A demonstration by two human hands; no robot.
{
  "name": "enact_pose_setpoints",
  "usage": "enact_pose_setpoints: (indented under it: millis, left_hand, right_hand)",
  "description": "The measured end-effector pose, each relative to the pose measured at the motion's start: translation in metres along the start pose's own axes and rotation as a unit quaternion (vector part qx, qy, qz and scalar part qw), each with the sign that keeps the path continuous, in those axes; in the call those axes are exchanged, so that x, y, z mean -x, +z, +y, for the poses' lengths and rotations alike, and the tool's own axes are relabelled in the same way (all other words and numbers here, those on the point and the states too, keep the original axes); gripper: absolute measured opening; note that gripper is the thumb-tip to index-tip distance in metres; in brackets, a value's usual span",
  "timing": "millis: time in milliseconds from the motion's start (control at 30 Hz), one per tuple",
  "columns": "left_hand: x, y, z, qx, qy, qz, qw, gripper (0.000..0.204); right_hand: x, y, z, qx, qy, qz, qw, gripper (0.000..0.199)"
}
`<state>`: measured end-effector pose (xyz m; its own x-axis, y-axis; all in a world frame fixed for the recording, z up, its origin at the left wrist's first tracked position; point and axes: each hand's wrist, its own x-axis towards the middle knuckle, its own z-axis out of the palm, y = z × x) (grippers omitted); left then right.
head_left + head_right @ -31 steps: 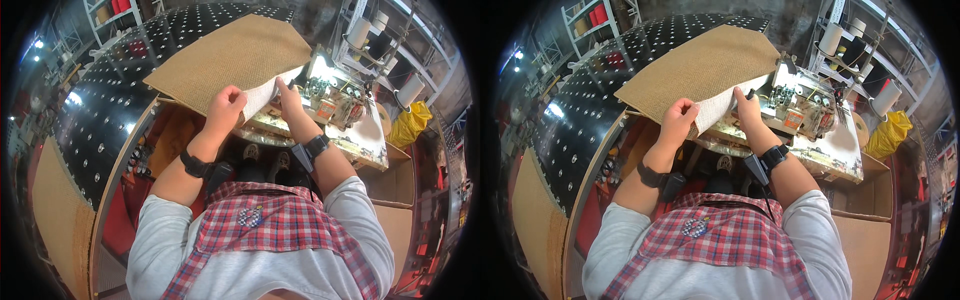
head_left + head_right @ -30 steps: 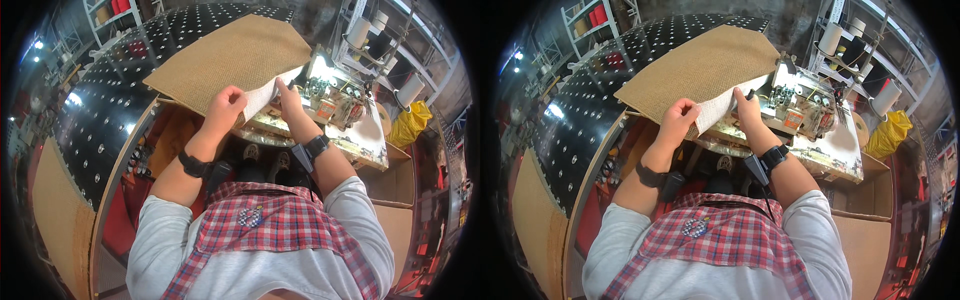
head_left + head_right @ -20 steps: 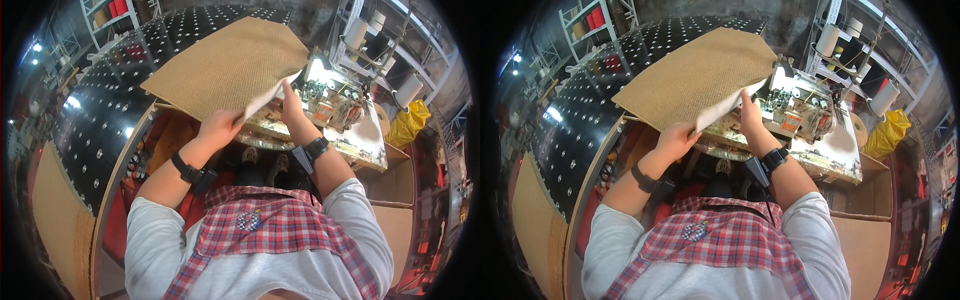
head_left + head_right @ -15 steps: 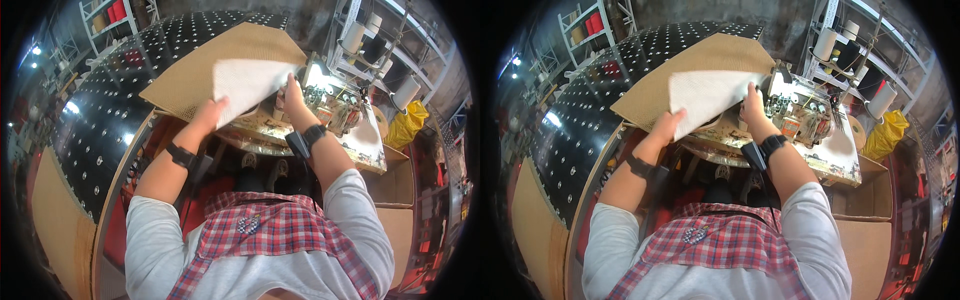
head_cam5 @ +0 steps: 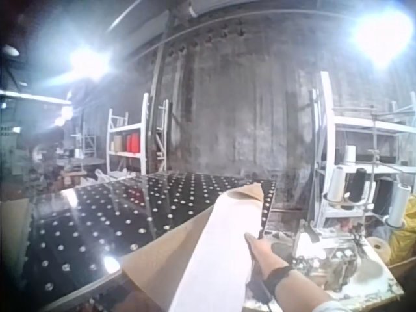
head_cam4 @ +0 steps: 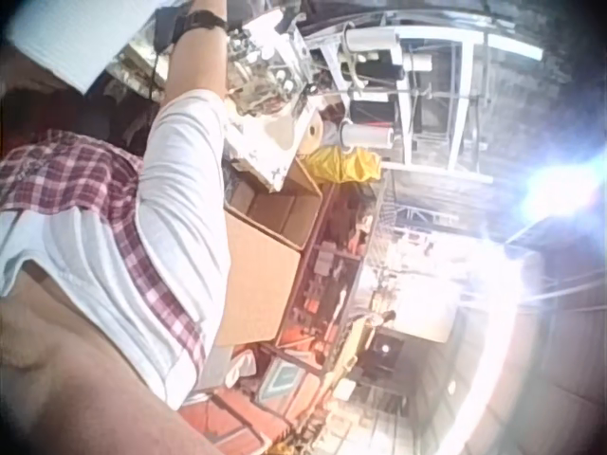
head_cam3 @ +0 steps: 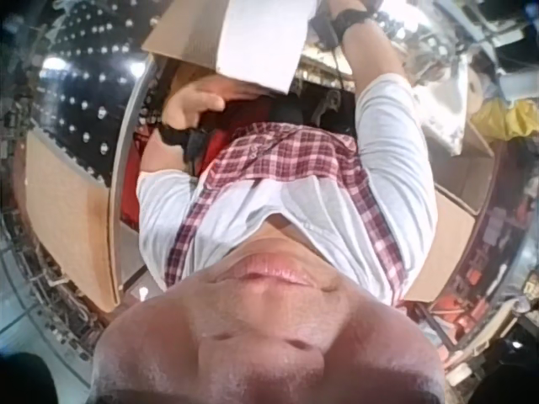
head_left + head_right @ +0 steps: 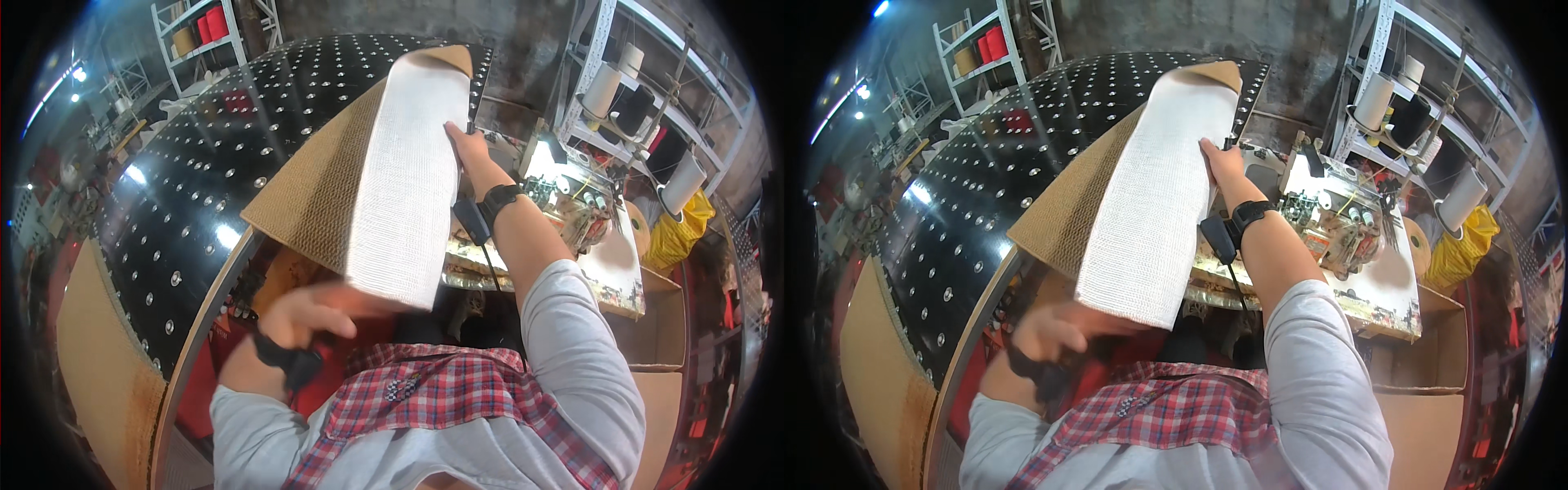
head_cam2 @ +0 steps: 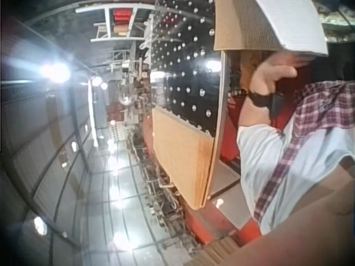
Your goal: Sewing the edges of a rug using a heavy-duty industrial sewing machine.
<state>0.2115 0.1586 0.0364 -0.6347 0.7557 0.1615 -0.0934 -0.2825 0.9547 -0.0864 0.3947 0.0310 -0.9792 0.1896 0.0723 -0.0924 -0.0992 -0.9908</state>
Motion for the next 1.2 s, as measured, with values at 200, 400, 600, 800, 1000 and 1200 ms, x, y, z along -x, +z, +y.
enact_pose_setpoints:
  millis: [200, 400, 600, 800, 1000, 1200]
  left_hand:
    - [0.016, -0.19, 0.046, -0.712, -0.162, 0.52, 0.443, 0.034]
    - [0.021, -0.224, 0.077, -0.276, -0.275, 0.435, 0.812, 0.034]
    - [-0.056, -0.069, 0.124, -0.189, -0.07, 0.297, 0.933, 0.039]
    - [-0.122, 0.045, 0.128, -0.277, 0.071, 0.144, 0.947, 0.037]
    - [-0.155, 0.165, 0.138, -0.292, 0.249, -0.02, 0.923, 0.041]
    - [-0.188, 0.271, 0.096, -0.339, 0.568, -0.277, 0.697, 0.025]
  right_hand:
    - [-0.032, 0.005, 0.006, 0.377, -0.024, -0.023, 0.926, 0.059]
    - [-0.03, 0.001, 0.003, 0.431, -0.079, 0.01, 0.899, 0.06]
    - [-0.033, -0.024, -0.036, 0.713, -0.086, -0.15, 0.68, 0.024]
    - [0.048, -0.028, -0.105, 0.627, -0.212, -0.044, 0.748, 0.019]
    - [0.145, -0.144, -0.239, 0.602, -0.339, 0.076, 0.719, 0.021]
    - [0.282, -0.336, -0.301, 0.559, -0.393, 0.328, 0.653, 0.026]
